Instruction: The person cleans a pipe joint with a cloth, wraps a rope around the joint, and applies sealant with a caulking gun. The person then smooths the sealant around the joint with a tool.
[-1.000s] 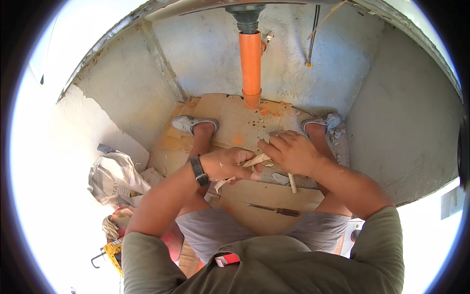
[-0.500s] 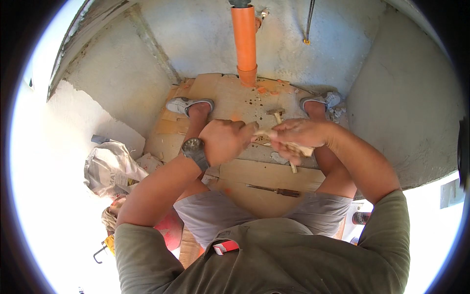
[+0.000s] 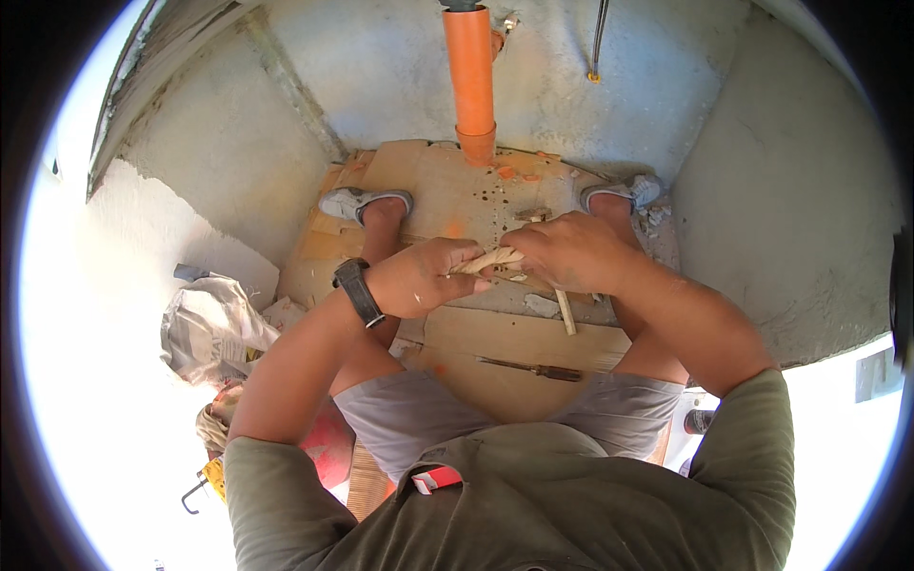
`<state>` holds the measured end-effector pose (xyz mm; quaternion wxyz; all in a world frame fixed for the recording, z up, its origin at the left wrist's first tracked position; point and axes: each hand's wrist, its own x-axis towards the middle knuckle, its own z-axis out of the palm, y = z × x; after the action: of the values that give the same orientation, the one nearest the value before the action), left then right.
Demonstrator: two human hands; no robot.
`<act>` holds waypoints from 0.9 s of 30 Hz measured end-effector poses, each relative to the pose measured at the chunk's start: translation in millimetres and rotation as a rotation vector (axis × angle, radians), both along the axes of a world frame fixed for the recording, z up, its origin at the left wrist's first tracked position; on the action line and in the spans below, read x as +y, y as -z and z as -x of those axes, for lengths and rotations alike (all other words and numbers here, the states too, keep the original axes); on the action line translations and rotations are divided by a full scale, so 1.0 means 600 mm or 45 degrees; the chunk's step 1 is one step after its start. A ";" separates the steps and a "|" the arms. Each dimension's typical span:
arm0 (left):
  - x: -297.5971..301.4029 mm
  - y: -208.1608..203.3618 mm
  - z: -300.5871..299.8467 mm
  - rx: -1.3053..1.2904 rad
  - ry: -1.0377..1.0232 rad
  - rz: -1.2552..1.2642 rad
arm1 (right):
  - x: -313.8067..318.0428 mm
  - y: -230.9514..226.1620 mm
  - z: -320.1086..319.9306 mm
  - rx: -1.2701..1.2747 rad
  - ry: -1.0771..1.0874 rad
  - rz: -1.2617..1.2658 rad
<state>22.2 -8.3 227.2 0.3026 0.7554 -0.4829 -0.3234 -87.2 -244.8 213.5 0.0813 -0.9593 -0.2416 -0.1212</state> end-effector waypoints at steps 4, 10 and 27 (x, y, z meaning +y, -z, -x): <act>-0.001 0.010 0.001 -1.200 0.273 0.348 | 0.009 -0.016 0.000 1.087 0.130 -0.608; 0.026 0.006 0.008 -1.694 0.439 0.367 | 0.029 0.009 0.032 1.929 -0.138 -1.747; 0.028 -0.011 -0.008 0.347 -0.036 0.026 | -0.009 0.005 0.021 -0.116 -0.066 0.023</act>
<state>27.1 8.4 233.9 0.3776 0.7081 -0.4298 -0.4139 -99.6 -250.3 210.5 0.0648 -0.9469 -0.2708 -0.1605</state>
